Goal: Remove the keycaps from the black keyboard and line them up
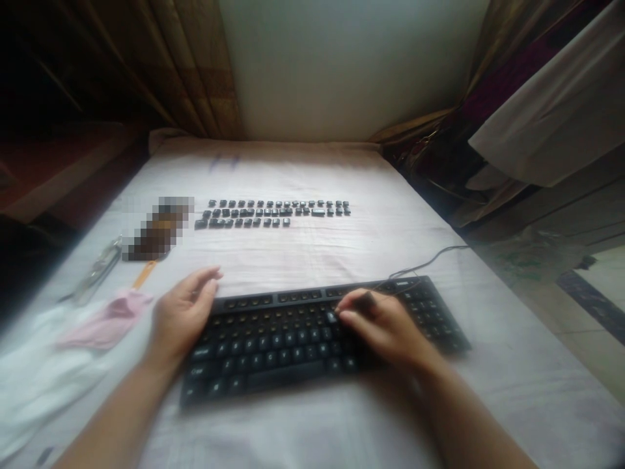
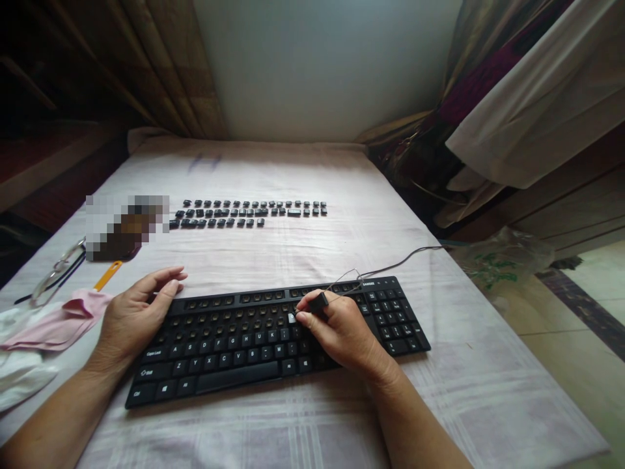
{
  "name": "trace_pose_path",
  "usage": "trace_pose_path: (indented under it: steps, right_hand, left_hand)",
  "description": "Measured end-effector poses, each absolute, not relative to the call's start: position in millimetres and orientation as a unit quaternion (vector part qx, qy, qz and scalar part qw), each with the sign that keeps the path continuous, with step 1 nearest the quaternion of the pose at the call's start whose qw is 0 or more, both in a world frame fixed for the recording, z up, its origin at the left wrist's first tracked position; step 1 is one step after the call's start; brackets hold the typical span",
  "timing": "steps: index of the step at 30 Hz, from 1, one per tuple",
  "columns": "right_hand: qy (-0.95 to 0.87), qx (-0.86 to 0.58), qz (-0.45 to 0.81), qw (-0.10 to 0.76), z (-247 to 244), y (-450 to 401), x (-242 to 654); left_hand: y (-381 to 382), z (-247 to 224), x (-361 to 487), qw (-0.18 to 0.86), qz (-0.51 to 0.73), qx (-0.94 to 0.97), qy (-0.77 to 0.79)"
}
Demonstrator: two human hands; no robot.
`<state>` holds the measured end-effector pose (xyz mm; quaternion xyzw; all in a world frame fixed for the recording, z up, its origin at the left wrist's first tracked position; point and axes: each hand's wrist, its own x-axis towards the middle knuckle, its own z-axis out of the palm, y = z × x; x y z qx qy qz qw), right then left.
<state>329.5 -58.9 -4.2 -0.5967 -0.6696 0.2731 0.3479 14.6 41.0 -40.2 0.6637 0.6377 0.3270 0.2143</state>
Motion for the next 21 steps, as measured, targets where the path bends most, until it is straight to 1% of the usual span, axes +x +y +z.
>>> trace_pose_path:
  steps: [6, 10, 11, 16, 18, 21]
  right_hand:
    - [-0.626, -0.611, 0.311, 0.371, -4.1, -58.2, 328.5]
    - [-0.519, -0.628, 0.357, 0.456, -2.0, -59.5, 330.5]
    - [-0.507, -0.630, 0.359, 0.467, -2.2, -59.8, 330.7]
    - [-0.554, -0.620, 0.328, 0.448, -8.5, -59.3, 327.5]
    - [-0.571, -0.627, 0.293, 0.442, -10.2, -58.5, 326.2]
    - [-0.593, -0.655, 0.237, 0.404, -7.3, -58.1, 327.1]
  left_hand:
    - [41.0, -40.8, 14.3, 0.199, 0.331, 0.673, 0.630]
    - [41.7, -43.1, 13.3, 0.193, 0.333, 0.684, 0.620]
    - [41.8, -43.5, 13.1, 0.194, 0.334, 0.684, 0.619]
    - [42.0, -44.3, 12.5, 0.199, 0.336, 0.679, 0.621]
    - [42.3, -44.9, 12.0, 0.201, 0.337, 0.680, 0.620]
    - [43.0, -45.9, 11.2, 0.203, 0.337, 0.682, 0.616]
